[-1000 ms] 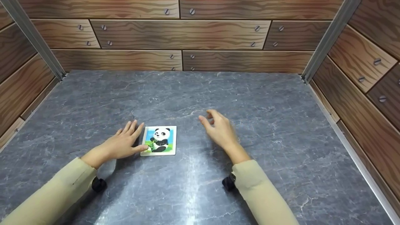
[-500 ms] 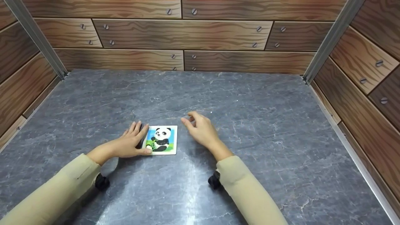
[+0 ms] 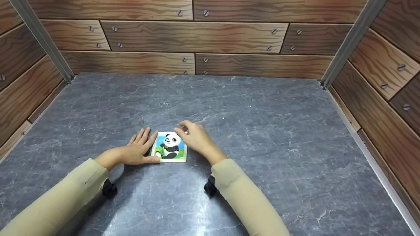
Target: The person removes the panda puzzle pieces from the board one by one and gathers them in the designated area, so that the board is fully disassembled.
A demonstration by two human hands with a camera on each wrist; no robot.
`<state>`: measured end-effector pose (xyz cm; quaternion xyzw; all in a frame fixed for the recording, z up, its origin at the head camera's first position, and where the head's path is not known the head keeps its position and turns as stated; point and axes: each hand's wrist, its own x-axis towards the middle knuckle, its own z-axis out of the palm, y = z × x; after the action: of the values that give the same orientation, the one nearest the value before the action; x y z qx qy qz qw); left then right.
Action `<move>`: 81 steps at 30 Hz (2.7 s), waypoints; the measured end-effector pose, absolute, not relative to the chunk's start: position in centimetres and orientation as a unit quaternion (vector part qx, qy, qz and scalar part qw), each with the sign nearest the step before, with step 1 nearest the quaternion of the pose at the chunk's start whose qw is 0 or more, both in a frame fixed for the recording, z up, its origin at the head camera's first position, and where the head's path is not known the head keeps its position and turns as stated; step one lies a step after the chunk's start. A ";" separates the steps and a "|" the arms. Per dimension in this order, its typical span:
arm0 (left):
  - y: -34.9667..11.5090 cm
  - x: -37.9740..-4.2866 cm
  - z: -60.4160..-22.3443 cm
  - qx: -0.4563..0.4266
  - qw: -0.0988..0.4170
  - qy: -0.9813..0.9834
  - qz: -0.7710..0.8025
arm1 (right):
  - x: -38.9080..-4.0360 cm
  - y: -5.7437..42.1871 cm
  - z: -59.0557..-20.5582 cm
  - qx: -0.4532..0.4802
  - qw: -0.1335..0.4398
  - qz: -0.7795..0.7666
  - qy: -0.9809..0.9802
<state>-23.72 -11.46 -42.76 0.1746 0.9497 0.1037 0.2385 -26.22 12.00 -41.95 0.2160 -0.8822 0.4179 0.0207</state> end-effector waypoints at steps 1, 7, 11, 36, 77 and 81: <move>-11.5 -23.8 -42.9 0.174 0.239 0.950 0.102 | -26.3 11.7 -41.9 0.218 0.014 0.419 -0.881; -11.6 -24.4 -44.1 0.171 0.236 0.951 0.106 | -27.1 10.2 -41.8 0.233 -0.025 0.424 -0.875; -11.7 -24.6 -44.5 0.172 0.228 0.953 0.106 | -27.6 9.5 -41.6 0.225 -0.057 0.427 -0.874; -11.7 -23.9 -43.4 0.172 0.237 0.952 0.094 | -29.5 6.4 -42.4 0.218 -0.125 0.368 -0.895; -11.4 -24.4 -43.8 0.157 0.247 0.952 0.091 | -28.7 5.7 -42.0 0.211 -0.107 0.285 -0.929; -11.4 -24.3 -43.9 0.160 0.236 0.954 0.092 | -28.7 5.8 -41.9 0.211 -0.110 0.300 -0.924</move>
<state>-24.34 -11.42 -43.91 0.1597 0.9541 0.0922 0.2361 -28.70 5.80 -41.92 0.2108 -0.9238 0.3003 -0.1096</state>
